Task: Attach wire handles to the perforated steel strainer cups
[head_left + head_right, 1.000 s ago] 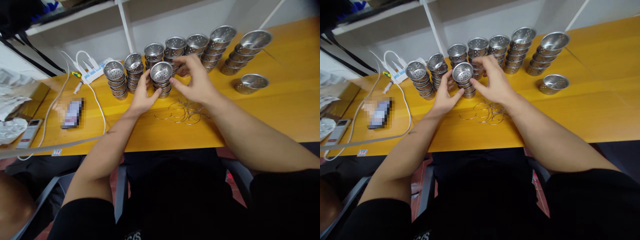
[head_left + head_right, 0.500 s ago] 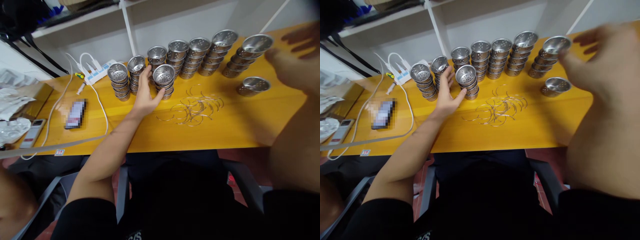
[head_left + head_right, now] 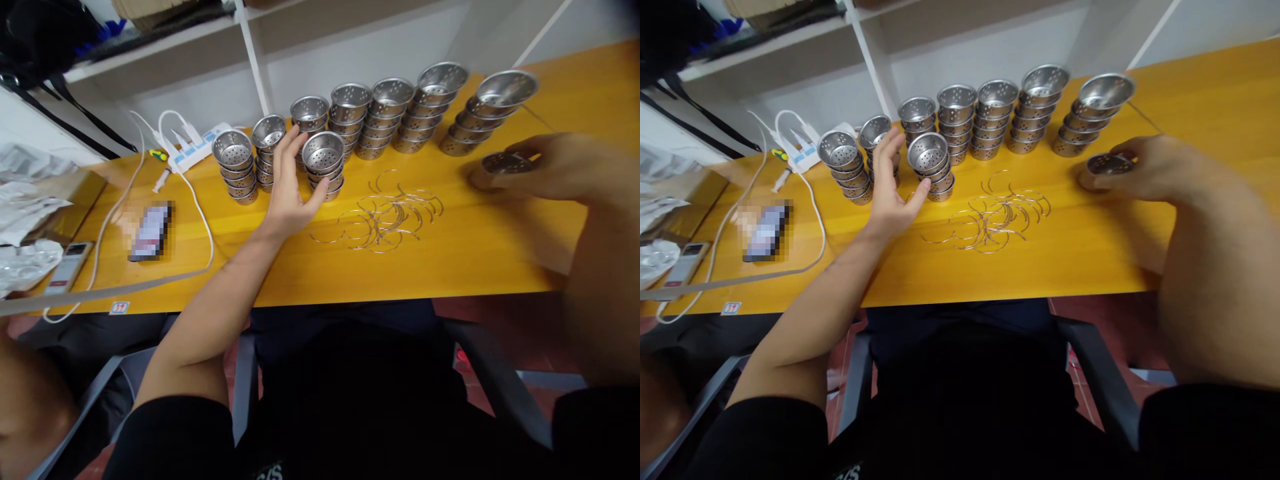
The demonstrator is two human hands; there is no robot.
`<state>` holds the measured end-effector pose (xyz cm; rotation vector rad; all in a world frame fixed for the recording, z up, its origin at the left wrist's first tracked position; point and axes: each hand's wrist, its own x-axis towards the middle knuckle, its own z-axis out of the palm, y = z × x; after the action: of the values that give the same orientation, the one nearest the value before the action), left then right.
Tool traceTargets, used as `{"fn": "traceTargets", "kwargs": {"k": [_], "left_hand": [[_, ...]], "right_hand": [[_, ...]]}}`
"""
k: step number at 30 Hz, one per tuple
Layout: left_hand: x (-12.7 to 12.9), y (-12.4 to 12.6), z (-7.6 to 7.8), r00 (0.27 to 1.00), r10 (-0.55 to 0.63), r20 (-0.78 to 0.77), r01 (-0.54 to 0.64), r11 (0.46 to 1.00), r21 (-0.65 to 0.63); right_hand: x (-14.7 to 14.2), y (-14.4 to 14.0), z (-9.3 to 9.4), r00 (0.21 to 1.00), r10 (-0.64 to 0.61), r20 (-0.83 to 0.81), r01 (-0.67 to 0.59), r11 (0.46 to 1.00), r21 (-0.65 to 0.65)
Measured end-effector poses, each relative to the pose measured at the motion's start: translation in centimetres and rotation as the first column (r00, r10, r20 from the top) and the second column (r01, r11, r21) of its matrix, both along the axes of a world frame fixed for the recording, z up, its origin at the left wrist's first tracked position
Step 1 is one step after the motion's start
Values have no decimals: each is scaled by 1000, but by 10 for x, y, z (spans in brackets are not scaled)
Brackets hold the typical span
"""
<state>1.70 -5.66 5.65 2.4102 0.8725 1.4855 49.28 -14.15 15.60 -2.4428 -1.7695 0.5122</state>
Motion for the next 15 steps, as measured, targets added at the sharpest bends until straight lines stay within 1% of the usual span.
{"fn": "traceTargets", "kwargs": {"k": [1,2,4,5,6,7,8,9,10,11,12,13,14,15], "left_hand": [[-1,-1,2,1000,8,-16,-8,1000,-21],[-1,-3,5,1000,13,-26,-14,999,-35],[0,-7,10,1000,9,-15,-9,1000,-18],[2,-11,13,1000,-8,0,8,1000,10],[4,-15,15,999,-36,16,35,999,42],[7,-21,17,997,-73,28,71,995,70],[9,-28,19,993,-117,24,115,990,76],[12,-36,21,987,-160,3,159,986,54],[14,-44,23,981,-192,-39,192,981,-10],[16,-51,25,973,-217,-82,211,975,-69],[18,-58,27,964,-236,-119,222,968,-121],[19,-63,29,955,-255,-149,232,960,-158],[21,-66,30,948,-268,-172,238,956,-174],[21,-67,31,944,-271,-189,240,955,-174]], "right_hand": [[-5,-2,4,999,-38,-27,37,999,-9],[-9,-5,6,998,-35,-48,36,999,29],[-17,-13,8,995,44,-88,-30,988,154],[-22,-17,9,987,118,-110,-89,966,244],[-28,-22,9,969,212,-126,-158,927,341],[-36,-25,9,940,318,-128,-234,869,436],[-46,-29,10,900,422,-111,-307,792,527],[-58,-31,11,845,529,-84,-388,713,584],[-72,-32,11,781,622,-58,-460,636,620],[-87,-33,12,713,699,-55,-516,576,634],[-102,-33,12,656,751,-73,-546,539,642],[-116,-32,11,606,790,-97,-568,514,643],[-130,-31,10,557,822,-119,-584,489,648],[-142,-30,9,516,844,-149,-594,478,647]]}}
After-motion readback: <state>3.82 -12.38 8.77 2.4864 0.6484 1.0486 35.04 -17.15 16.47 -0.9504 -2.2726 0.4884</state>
